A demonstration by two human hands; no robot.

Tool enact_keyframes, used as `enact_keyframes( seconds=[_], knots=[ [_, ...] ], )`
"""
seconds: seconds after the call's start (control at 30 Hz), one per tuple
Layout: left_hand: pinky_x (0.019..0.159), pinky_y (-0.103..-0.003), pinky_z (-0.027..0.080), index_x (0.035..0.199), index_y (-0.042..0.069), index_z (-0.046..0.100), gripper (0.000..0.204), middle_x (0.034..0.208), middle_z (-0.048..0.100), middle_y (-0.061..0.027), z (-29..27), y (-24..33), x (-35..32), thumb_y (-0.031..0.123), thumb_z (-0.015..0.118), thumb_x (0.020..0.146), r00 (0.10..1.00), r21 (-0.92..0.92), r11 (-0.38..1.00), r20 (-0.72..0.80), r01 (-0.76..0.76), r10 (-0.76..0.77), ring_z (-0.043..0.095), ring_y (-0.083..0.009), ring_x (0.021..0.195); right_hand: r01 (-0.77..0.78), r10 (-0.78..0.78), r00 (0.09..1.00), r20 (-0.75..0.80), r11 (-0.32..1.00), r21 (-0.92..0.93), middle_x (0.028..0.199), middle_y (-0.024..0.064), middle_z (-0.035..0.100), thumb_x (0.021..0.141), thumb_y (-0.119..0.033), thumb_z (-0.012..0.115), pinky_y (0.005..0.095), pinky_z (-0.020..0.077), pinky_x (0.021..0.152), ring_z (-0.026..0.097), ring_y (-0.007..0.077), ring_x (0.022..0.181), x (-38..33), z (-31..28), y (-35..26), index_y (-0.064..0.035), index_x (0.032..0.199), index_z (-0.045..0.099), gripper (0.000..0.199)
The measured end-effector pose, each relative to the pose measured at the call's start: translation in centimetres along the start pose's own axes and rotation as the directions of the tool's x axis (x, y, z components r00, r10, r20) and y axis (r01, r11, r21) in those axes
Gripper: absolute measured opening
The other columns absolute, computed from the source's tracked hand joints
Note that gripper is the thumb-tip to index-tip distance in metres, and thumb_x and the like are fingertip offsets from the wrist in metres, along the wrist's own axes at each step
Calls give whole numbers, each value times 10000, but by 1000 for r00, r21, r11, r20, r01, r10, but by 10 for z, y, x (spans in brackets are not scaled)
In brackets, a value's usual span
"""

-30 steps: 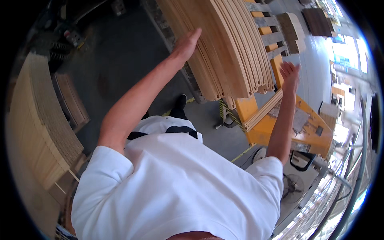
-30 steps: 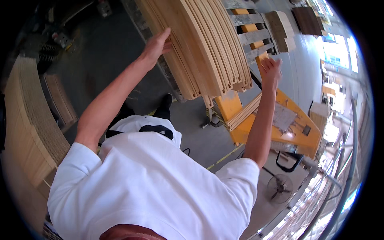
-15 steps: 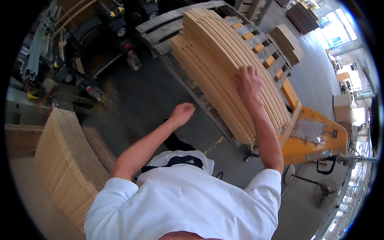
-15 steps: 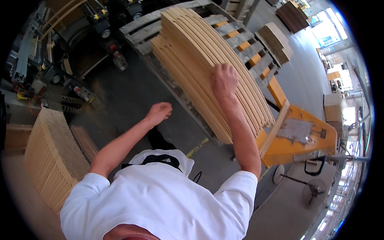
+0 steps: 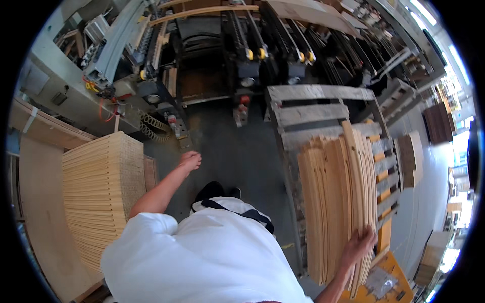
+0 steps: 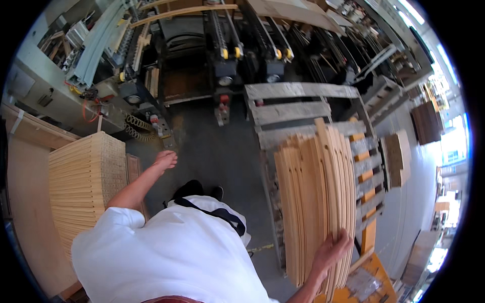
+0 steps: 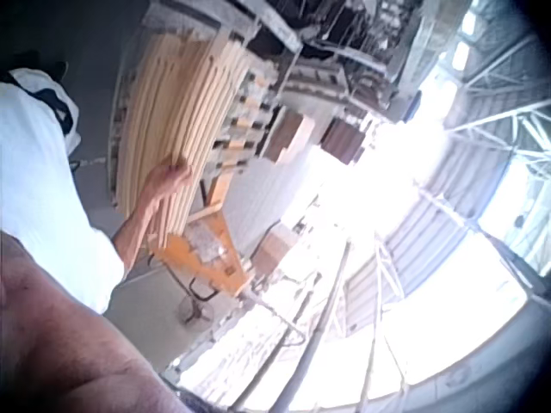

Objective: The person repeatedly picks up thin wooden planks from a machine conveyor and stacks them onto a growing pile on the floor. The person also moves a stack of planks onto a yellow pallet and then returns to the machine to continue stacking.

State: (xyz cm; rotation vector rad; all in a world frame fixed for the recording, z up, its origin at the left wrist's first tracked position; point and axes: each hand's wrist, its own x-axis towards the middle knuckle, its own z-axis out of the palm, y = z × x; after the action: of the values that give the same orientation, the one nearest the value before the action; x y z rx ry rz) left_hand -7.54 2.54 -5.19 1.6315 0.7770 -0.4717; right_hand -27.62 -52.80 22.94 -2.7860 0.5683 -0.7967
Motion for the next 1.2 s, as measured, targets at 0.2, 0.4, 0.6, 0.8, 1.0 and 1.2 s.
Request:
enact_keyframes(
  seconds=[0.2, 0.4, 0.6, 0.8, 1.0, 1.2],
  knots=[
    [617, -267, 532, 1042, 93, 642, 214, 871, 650, -5, 4, 163, 140, 276, 579, 953, 980, -237, 958, 68, -164, 185, 629, -116, 731, -219, 200, 973, 118, 958, 186, 1217, 142, 499, 849, 65, 580, 320, 472, 827, 539, 234, 1035, 64, 12, -93, -8, 1354, 466, 523],
    [757, -451, 507, 919, 53, 650, 207, 934, 666, -151, -24, 388, 278, 242, 592, 862, 675, 470, 682, -218, -560, 705, 654, -315, 868, -161, 77, 983, 166, 793, 588, 1193, 144, 565, 871, -38, 520, 322, 471, 836, 559, 207, 987, 108, 129, -219, 50, 1391, 437, 534],
    [1070, -504, 342, 1282, 40, 526, 495, 1376, 451, -168, -114, 552, 372, 236, 620, 837, 337, 873, 321, -197, -367, 921, 368, -361, 1334, -149, -51, 928, 370, 857, 493, 1031, 69, 636, 954, -215, 600, 260, 473, 716, 568, 126, 833, 185, 199, -362, 49, 1311, 532, 449],
    [1145, -543, 203, 1362, 114, 481, 549, 1403, 457, -164, -148, 614, 435, 248, 636, 853, 429, 939, 287, -184, -189, 884, 331, -354, 1380, 195, -355, 871, 339, 885, 424, 956, 130, 601, 882, -38, 651, 288, 469, 670, 560, 181, 778, 269, 258, -457, 42, 1221, 587, 354],
    [947, -536, 430, 1015, 66, 642, 223, 1052, 645, -170, -120, 575, 393, 161, 641, 813, 581, 853, 260, 61, -452, 811, 630, -355, 1010, 383, -617, 743, 259, 709, 592, 978, 175, 602, 895, -11, 626, 348, 498, 681, 610, 280, 803, 363, 348, -550, 13, 1226, 585, 334],
    [739, -508, 533, 1035, 48, 556, 339, 1002, 598, -188, -65, 450, 231, 201, 726, 785, 686, 659, 436, 170, -613, 707, 640, -399, 874, 543, -868, 473, 151, 423, 726, 949, 183, 607, 895, -74, 623, 416, 498, 758, 601, 386, 855, 423, 476, -662, -30, 1218, 594, 327]
  ],
)
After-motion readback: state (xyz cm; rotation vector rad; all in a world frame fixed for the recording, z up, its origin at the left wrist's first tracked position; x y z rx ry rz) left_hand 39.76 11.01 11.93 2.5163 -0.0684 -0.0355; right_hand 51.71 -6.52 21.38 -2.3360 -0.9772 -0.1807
